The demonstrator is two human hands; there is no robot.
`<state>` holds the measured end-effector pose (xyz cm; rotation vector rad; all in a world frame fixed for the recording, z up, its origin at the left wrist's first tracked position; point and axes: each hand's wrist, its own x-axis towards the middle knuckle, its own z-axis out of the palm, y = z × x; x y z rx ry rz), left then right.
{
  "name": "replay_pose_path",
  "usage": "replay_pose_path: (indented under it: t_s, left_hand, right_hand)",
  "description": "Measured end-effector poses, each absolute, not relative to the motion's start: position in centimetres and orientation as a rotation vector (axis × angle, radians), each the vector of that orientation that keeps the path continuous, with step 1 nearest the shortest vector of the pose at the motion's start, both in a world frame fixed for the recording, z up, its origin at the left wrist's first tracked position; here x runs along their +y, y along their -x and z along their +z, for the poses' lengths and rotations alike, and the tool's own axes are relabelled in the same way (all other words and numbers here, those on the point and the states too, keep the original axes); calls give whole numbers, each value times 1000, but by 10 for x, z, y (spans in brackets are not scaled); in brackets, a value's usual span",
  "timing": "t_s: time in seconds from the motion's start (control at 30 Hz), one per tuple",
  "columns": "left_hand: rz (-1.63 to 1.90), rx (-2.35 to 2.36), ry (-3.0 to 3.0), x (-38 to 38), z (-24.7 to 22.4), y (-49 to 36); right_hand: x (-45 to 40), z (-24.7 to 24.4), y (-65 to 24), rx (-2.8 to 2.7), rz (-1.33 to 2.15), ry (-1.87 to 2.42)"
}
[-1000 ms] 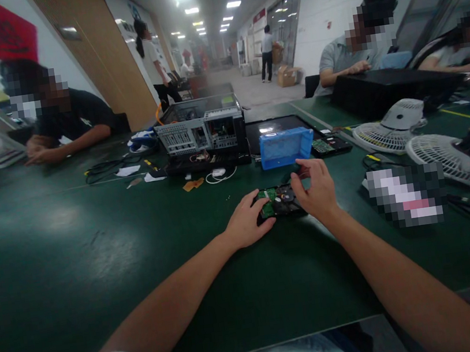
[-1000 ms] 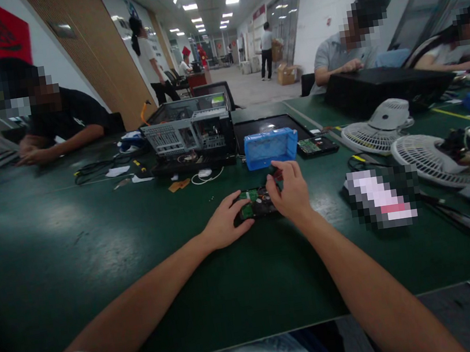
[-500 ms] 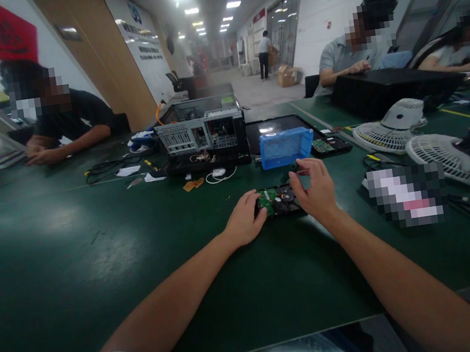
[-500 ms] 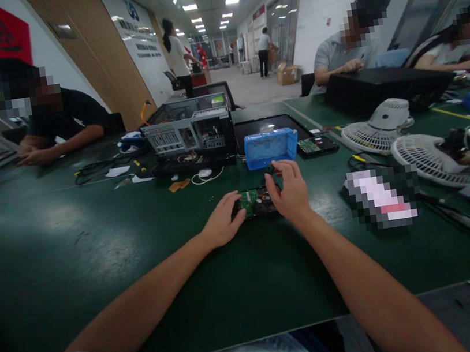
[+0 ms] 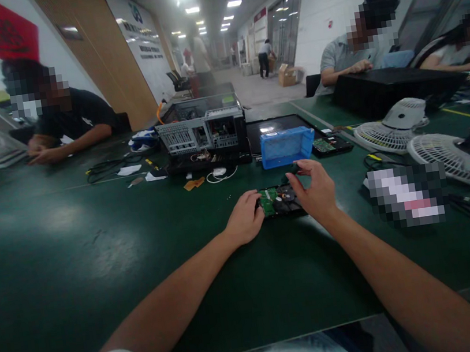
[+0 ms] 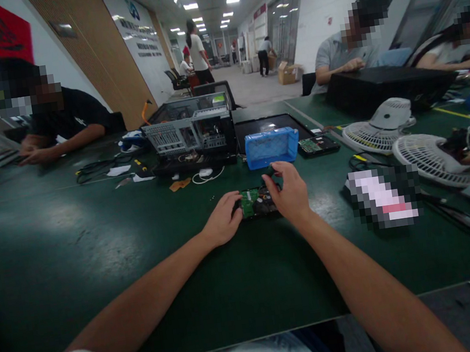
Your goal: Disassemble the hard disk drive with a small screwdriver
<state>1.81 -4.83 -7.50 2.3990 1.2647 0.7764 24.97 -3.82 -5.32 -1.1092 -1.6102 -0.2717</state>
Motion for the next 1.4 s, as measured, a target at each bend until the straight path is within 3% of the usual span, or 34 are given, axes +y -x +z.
replay_pose_path:
  t_s: [1.4]
  left_hand:
    - [787, 1272, -2348, -54, -68, -18]
  right_hand:
    - [-38, -47, -254, -1674, -376, 1087]
